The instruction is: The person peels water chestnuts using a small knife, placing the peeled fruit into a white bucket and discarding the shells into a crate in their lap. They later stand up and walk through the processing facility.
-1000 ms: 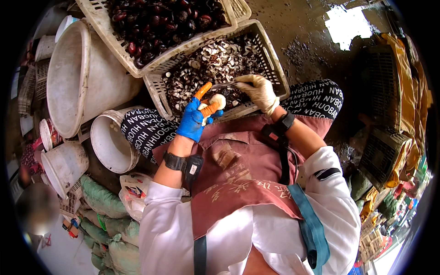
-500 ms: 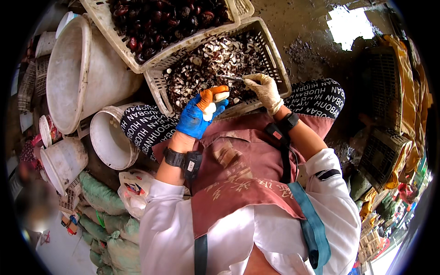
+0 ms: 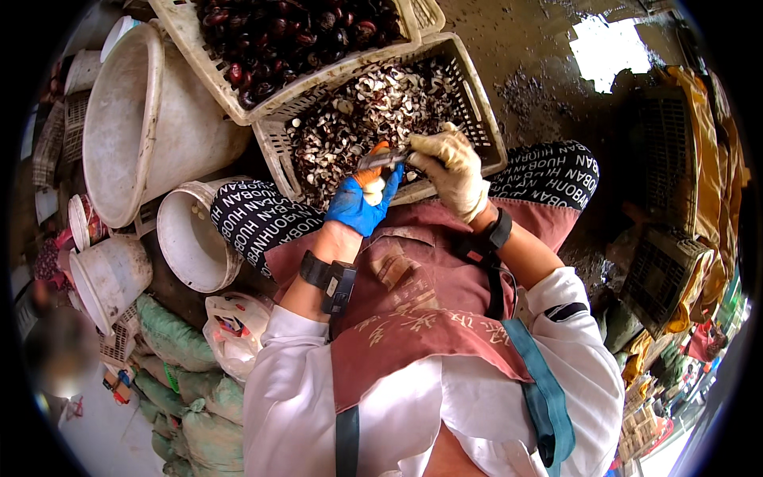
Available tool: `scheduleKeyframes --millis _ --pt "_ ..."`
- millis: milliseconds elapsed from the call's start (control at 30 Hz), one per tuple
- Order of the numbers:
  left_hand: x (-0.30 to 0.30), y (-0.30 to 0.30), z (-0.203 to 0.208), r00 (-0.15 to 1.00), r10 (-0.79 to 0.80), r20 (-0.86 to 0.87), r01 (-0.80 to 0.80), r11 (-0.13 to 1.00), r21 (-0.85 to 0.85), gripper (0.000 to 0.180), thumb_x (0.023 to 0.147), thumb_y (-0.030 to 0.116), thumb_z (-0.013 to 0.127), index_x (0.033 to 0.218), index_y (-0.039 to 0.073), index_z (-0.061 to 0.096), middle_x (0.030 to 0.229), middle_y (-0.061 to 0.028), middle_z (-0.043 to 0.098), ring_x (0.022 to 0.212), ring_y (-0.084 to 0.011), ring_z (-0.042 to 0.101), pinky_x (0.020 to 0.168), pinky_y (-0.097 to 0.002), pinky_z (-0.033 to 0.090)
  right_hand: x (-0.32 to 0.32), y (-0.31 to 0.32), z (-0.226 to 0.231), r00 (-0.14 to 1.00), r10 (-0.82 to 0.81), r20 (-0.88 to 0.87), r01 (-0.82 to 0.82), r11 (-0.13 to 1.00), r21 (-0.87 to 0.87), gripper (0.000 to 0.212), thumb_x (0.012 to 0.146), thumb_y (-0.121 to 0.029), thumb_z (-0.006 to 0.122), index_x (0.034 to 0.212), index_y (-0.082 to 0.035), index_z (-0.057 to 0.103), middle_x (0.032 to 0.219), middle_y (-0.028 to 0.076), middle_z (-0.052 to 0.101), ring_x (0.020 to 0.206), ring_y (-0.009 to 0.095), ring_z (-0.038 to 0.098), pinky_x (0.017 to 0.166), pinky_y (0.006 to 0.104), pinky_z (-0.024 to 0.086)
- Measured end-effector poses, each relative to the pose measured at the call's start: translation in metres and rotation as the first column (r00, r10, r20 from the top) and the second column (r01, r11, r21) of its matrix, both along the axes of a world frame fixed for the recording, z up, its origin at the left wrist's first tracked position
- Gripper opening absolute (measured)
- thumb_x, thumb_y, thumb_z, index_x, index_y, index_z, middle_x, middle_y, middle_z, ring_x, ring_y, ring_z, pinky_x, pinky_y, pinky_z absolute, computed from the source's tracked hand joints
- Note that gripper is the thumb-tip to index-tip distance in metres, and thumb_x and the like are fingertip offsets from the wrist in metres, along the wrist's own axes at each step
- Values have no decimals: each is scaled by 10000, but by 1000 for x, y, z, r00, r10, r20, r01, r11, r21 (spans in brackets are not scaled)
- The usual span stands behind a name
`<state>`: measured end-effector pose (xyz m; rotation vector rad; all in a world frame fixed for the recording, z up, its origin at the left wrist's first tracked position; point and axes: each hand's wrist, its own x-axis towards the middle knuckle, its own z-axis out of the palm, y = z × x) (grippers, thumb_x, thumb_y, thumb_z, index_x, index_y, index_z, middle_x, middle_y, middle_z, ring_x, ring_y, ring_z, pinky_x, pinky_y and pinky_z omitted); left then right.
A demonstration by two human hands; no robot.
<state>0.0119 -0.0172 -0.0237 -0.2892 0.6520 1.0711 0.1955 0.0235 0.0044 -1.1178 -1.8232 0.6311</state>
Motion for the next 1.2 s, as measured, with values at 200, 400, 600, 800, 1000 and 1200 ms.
scheduleKeyframes --millis 200,400,600,800,1000,1200 --pt "-7 3 1 983 -157 -97 168 979 115 372 838 79 569 1207 76 517 1114 -122 579 1000 -253 577 779 -290 539 8 3 -16 890 -63 -452 -179 863 -472 168 756 -44 685 922 -28 661 901 62 648 810 142 574 740 262 467" --pt "-15 2 -6 970 -234 -69 241 964 110 319 850 89 549 1168 76 535 1103 -134 575 882 -241 600 582 -224 525 14 3 -34 889 -228 -396 -111 733 -671 163 790 -41 654 949 -5 651 909 55 653 799 75 568 727 217 478" --pt "-11 2 10 966 -259 -14 259 963 72 382 820 85 611 1193 105 528 1022 -65 607 765 -153 579 535 -177 444 0 -5 -34 932 -80 -353 -126 842 -524 190 764 -72 686 949 -39 661 893 46 655 799 112 588 747 254 476" --pt "-11 4 16 933 -295 -209 299 954 -14 329 809 35 600 1132 80 552 1040 -132 610 870 -237 625 543 -192 490 3 -2 -31 868 80 -490 -340 814 -470 186 796 -72 661 971 -10 645 964 61 631 847 82 563 731 219 478" --pt "-18 -1 5 966 -244 -86 252 964 86 355 821 75 610 1168 111 542 1097 -111 589 817 -150 582 530 -173 429 12 3 -37 874 -132 -467 -229 736 -637 160 801 -68 653 952 -15 649 910 58 651 825 108 579 755 240 475" --pt "-15 -2 6 966 -258 6 257 963 81 411 876 106 525 1280 103 448 1146 -120 526 843 -185 544 556 -190 472 8 7 -43 925 -142 -352 -137 740 -658 188 784 -82 671 967 -40 659 889 54 640 804 124 585 748 243 481"
